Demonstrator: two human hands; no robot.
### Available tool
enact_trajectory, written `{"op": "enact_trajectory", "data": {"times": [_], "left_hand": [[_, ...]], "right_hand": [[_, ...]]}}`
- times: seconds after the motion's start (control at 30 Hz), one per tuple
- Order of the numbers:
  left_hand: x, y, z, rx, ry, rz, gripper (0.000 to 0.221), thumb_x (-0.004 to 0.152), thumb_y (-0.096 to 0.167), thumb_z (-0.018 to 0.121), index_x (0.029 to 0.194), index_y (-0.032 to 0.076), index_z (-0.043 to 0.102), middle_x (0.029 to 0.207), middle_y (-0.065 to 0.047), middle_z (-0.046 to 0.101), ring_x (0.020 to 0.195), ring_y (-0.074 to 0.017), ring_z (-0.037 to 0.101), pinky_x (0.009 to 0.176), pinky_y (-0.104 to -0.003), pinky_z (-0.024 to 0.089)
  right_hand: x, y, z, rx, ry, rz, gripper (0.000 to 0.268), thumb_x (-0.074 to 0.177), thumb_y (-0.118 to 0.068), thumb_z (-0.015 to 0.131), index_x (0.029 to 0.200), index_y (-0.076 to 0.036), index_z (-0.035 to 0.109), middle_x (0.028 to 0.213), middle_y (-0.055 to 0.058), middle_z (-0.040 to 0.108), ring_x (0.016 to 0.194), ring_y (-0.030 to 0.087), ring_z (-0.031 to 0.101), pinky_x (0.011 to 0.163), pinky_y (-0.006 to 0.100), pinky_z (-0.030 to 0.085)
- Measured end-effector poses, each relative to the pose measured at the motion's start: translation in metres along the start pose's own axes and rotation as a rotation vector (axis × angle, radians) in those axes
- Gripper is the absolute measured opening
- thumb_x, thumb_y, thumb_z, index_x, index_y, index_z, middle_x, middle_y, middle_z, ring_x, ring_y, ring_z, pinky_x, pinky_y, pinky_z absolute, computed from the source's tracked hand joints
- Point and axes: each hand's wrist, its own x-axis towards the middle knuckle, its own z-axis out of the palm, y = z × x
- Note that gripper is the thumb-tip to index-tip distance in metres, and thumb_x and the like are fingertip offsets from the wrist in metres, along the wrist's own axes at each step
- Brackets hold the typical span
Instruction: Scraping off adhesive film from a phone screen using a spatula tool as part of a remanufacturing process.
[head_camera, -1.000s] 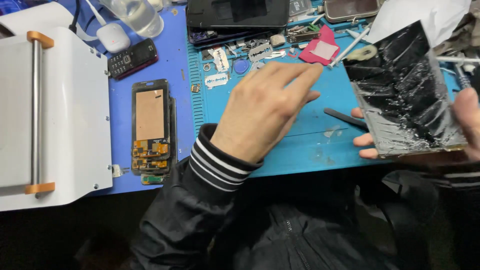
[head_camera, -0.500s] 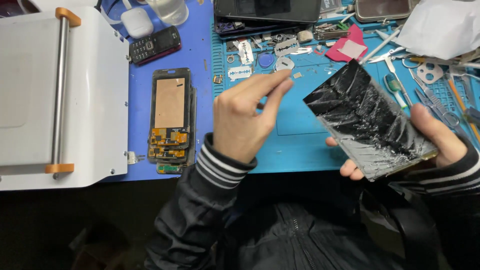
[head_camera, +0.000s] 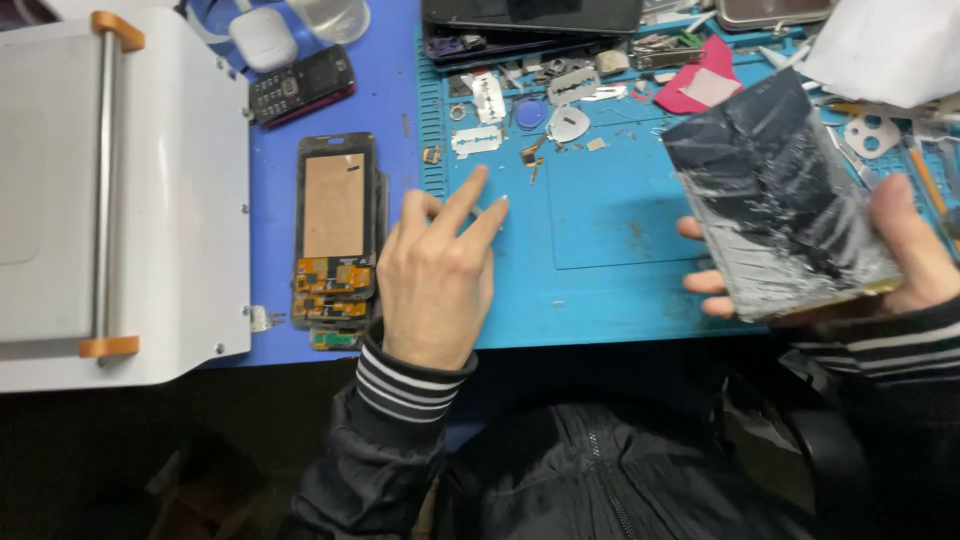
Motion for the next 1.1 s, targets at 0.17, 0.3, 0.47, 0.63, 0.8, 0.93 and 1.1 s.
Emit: {"op": "enact_trajectory", "data": {"times": [0.17, 0.3, 0.47, 0.63, 0.8, 0.93, 1.1], "left_hand": [[0.009, 0.015, -0.016, -0.058, 0.01, -0.01, 0.046, 0.084, -0.012, 0.067, 0.125, 0.008, 0.076, 0.148, -0.011, 0.058, 0.1, -0.0328, 0.051, 0.088, -0.044, 0.054], [0.026, 0.032, -0.017, -0.645, -0.005, -0.126, 0.033, 0.107, 0.021, 0.061, 0.137, 0.007, 0.057, 0.133, -0.01, 0.069, 0.108, -0.0244, 0.064, 0.095, -0.035, 0.057], [0.035, 0.036, 0.001, -1.063, -0.16, -0.413, 0.049, 0.102, 0.033, 0.063, 0.148, 0.022, 0.049, 0.129, -0.005, 0.068, 0.111, -0.0134, 0.063, 0.087, -0.025, 0.06], [0.027, 0.032, 0.006, -1.279, -0.077, -0.602, 0.029, 0.094, 0.015, 0.072, 0.119, 0.011, 0.059, 0.083, 0.001, 0.068, 0.067, -0.0048, 0.06, 0.064, -0.019, 0.049], [0.018, 0.036, 0.008, -1.342, -0.113, -0.663, 0.037, 0.091, 0.011, 0.074, 0.125, 0.005, 0.061, 0.087, -0.004, 0.07, 0.07, -0.0085, 0.065, 0.063, -0.024, 0.062], [0.029, 0.036, -0.001, -1.283, -0.043, -0.642, 0.036, 0.095, 0.011, 0.071, 0.13, 0.007, 0.065, 0.081, -0.002, 0.066, 0.069, -0.0076, 0.06, 0.058, -0.021, 0.058], [0.048, 0.038, -0.005, -1.207, 0.047, -0.605, 0.019, 0.093, 0.017, 0.072, 0.11, 0.008, 0.071, 0.079, -0.003, 0.067, 0.067, -0.0062, 0.061, 0.046, -0.023, 0.063]], "right_hand": [[0.019, 0.016, 0.012, -0.195, 0.106, -0.055, 0.082, 0.11, -0.048, 0.061, 0.158, 0.012, 0.032, 0.155, 0.037, 0.044, 0.122, 0.054, 0.068, 0.098, 0.066, 0.06], [0.03, 0.026, 0.015, -0.319, 0.162, -0.034, 0.082, 0.108, -0.056, 0.05, 0.155, 0.01, 0.038, 0.148, 0.039, 0.051, 0.111, 0.051, 0.073, 0.092, 0.06, 0.063], [0.029, 0.021, 0.0, -0.438, 0.143, 0.149, 0.097, 0.099, -0.074, 0.039, 0.147, 0.01, 0.048, 0.109, 0.044, 0.075, 0.088, 0.048, 0.082, 0.085, 0.059, 0.064], [0.021, 0.0, -0.007, -0.417, 0.271, 0.01, 0.107, 0.089, -0.079, 0.056, 0.153, 0.007, 0.047, 0.139, 0.036, 0.062, 0.105, 0.048, 0.078, 0.091, 0.056, 0.064], [-0.001, 0.003, -0.053, -0.811, 0.551, -0.142, 0.042, 0.106, -0.021, 0.049, 0.141, 0.002, 0.047, 0.116, 0.037, 0.067, 0.094, 0.05, 0.073, 0.082, 0.052, 0.063], [0.004, 0.014, -0.048, -0.951, 0.585, -0.137, 0.05, 0.099, -0.008, 0.05, 0.148, 0.0, 0.04, 0.103, 0.039, 0.072, 0.076, 0.05, 0.075, 0.072, 0.052, 0.066], [0.02, 0.035, -0.024, -1.259, 0.674, -0.224, 0.055, 0.09, 0.008, 0.061, 0.141, 0.002, 0.043, 0.102, 0.025, 0.064, 0.086, 0.038, 0.073, 0.08, 0.045, 0.068]]}}
